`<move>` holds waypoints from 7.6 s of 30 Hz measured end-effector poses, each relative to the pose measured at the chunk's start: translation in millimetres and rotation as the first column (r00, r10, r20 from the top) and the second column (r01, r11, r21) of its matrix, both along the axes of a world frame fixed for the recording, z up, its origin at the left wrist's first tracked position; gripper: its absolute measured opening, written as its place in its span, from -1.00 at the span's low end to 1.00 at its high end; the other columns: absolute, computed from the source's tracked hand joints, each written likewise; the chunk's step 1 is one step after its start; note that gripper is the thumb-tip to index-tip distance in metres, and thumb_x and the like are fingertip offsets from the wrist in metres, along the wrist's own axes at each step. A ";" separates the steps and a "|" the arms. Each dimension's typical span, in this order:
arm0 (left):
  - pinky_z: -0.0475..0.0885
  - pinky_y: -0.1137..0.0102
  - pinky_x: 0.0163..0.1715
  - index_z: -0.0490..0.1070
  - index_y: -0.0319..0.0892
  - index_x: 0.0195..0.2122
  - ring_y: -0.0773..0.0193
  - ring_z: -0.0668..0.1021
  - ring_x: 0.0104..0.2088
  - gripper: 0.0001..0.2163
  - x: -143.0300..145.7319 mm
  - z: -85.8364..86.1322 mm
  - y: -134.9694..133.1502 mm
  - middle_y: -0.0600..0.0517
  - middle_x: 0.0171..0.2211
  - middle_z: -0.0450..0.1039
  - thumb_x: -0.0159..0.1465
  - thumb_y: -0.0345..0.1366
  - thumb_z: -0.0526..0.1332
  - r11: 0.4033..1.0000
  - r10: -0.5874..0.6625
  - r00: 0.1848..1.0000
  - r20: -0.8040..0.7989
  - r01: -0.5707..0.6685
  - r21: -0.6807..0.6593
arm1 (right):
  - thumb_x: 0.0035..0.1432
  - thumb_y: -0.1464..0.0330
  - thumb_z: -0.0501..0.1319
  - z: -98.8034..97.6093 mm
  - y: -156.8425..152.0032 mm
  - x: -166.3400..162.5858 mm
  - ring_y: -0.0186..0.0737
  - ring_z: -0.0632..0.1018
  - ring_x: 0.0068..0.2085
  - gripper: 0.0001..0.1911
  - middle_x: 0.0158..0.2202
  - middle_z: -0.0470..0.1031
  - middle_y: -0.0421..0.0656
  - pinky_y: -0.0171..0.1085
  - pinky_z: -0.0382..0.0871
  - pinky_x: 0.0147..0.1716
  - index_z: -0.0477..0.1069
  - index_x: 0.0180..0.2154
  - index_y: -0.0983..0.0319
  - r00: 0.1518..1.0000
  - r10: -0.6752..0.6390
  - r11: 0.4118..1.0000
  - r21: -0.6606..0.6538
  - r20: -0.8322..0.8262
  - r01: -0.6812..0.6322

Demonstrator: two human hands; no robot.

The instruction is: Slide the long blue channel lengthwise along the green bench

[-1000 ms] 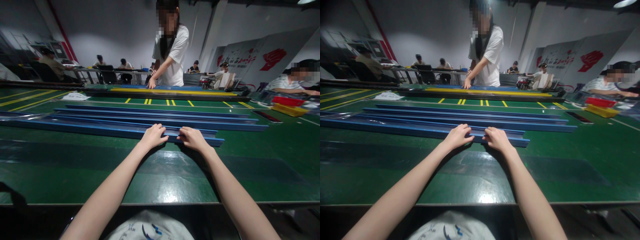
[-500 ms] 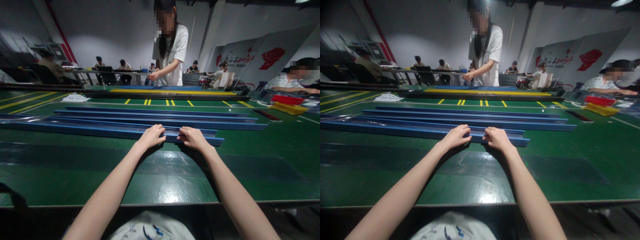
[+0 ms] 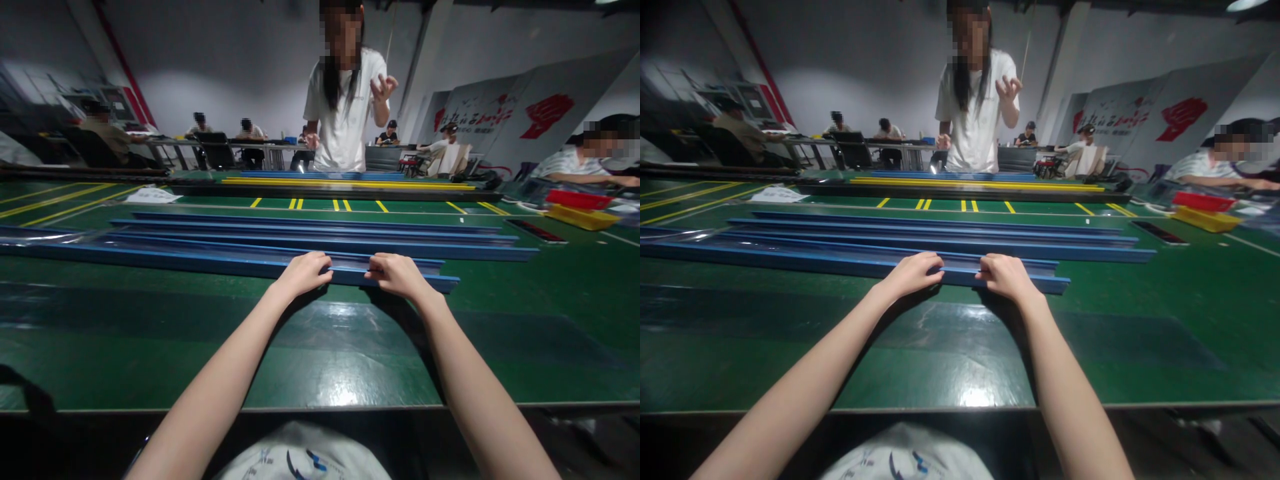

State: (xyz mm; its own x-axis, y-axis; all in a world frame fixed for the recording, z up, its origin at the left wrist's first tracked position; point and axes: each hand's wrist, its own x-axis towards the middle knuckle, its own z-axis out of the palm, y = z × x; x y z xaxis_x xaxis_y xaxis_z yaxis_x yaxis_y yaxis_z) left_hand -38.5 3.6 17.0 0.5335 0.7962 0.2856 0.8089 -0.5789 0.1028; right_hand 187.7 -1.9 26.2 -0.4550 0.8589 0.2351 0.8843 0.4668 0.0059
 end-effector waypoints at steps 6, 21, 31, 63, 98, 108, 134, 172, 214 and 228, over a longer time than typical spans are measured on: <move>0.35 0.46 -0.30 0.39 -0.15 -0.28 0.25 0.48 -0.22 -0.82 -3.3 -2.1 2.2 0.04 -0.25 0.45 0.22 -0.21 0.06 1.000 0.019 1.000 -0.022 -0.018 0.011 | 0.06 0.29 0.09 1.4 0.3 10.7 -0.27 0.44 -0.38 -0.85 -0.40 0.47 -0.18 -0.36 -0.01 -0.53 0.36 -0.46 0.20 0.998 -0.059 0.998 -0.018 0.011 0.059; 0.33 0.45 -0.32 0.38 -0.17 -0.29 0.24 0.48 -0.24 -0.80 -4.0 -6.3 5.4 0.03 -0.26 0.44 0.24 -0.17 0.07 1.000 0.005 1.000 -0.004 -0.005 0.014 | 0.07 0.27 0.07 -4.6 1.9 10.1 -0.26 0.43 -0.35 -0.84 -0.37 0.46 -0.15 -0.35 0.06 -0.48 0.34 -0.42 0.21 0.998 -0.063 0.998 -0.020 0.005 0.063; 0.31 0.45 -0.31 0.39 -0.17 -0.32 0.25 0.48 -0.26 -0.83 -0.6 -4.9 4.3 0.02 -0.30 0.44 0.24 -0.21 0.09 0.999 0.036 0.999 0.023 -0.036 -0.004 | 0.11 0.19 0.05 -3.5 0.0 6.6 -0.22 0.45 -0.31 -0.75 -0.33 0.46 -0.12 -0.33 0.09 -0.44 0.34 -0.38 0.23 0.998 -0.056 0.998 -0.006 0.032 0.056; 0.33 0.45 -0.30 0.32 -0.16 -0.25 0.25 0.46 -0.21 -0.81 -0.8 -4.3 0.6 0.02 -0.24 0.41 0.28 -0.18 0.03 0.999 -0.002 0.999 -0.041 0.003 0.040 | 0.14 0.25 0.06 -6.2 1.4 -17.8 -0.28 0.44 -0.34 -0.81 -0.34 0.45 -0.15 -0.33 -0.05 -0.53 0.33 -0.40 0.22 0.998 0.019 0.997 0.069 0.054 -0.023; 0.32 0.43 -0.29 0.34 -0.17 -0.28 0.23 0.46 -0.18 -0.83 -2.0 -10.3 4.3 0.03 -0.23 0.45 0.23 -0.17 0.12 0.994 -0.008 0.987 -0.158 0.026 0.111 | 0.17 0.14 -0.01 -11.1 -1.6 -11.7 -0.20 0.47 -0.25 -0.67 -0.27 0.48 -0.08 -0.33 0.11 -0.42 0.36 -0.29 0.23 0.996 -0.006 0.998 0.055 0.093 0.001; 0.32 0.43 -0.31 0.33 -0.17 -0.30 0.24 0.46 -0.20 -0.84 -2.0 -11.3 5.2 0.04 -0.26 0.45 0.23 -0.19 0.11 0.992 -0.013 0.988 -0.154 0.033 0.123 | 0.16 0.18 0.04 -11.7 0.1 -10.2 -0.22 0.46 -0.26 -0.73 -0.27 0.47 -0.08 -0.34 0.08 -0.44 0.35 -0.30 0.23 0.999 0.020 0.998 0.067 0.042 -0.022; 0.32 0.43 -0.31 0.35 -0.14 -0.27 0.22 0.49 -0.23 -0.78 -1.4 -10.7 6.0 0.00 -0.28 0.47 0.26 -0.13 0.05 0.998 0.020 0.986 -0.168 -0.010 0.063 | 0.14 0.21 0.09 -8.6 -1.0 -11.5 -0.26 0.44 -0.30 -0.77 -0.32 0.44 -0.13 -0.35 0.06 -0.45 0.34 -0.38 0.24 0.999 0.022 0.998 0.063 0.031 -0.024; 0.33 0.42 -0.39 0.27 -0.13 -0.27 0.14 0.53 -0.26 -0.78 -0.6 -9.1 4.4 -0.02 -0.28 0.48 0.21 -0.09 0.11 0.997 0.079 0.995 -0.067 -0.079 0.009 | 0.18 0.18 0.02 -10.8 1.4 -12.8 -0.23 0.46 -0.28 -0.73 -0.29 0.46 -0.10 -0.34 0.07 -0.46 0.34 -0.35 0.23 0.996 -0.020 1.000 0.006 0.083 0.019; 0.33 0.42 -0.36 0.26 -0.16 -0.25 0.18 0.51 -0.23 -0.76 0.4 -9.7 3.2 0.00 -0.25 0.47 0.21 -0.10 0.11 0.996 0.084 0.992 -0.089 -0.080 0.045 | 0.17 0.13 0.00 -14.4 1.8 -11.0 -0.21 0.44 -0.22 -0.65 -0.23 0.45 -0.07 -0.33 0.19 -0.32 0.36 -0.23 0.24 0.997 0.071 0.996 0.058 0.005 -0.071; 0.31 0.41 -0.32 0.28 -0.19 -0.31 0.22 0.45 -0.22 -0.75 0.3 -8.9 2.9 0.00 -0.24 0.39 0.18 -0.09 0.16 0.985 0.070 0.990 -0.122 -0.050 0.163 | 0.15 0.23 0.08 -8.5 2.3 -11.5 -0.31 0.41 -0.35 -0.78 -0.38 0.42 -0.17 -0.36 0.00 -0.51 0.32 -0.43 0.22 0.999 0.052 0.994 0.098 -0.014 -0.050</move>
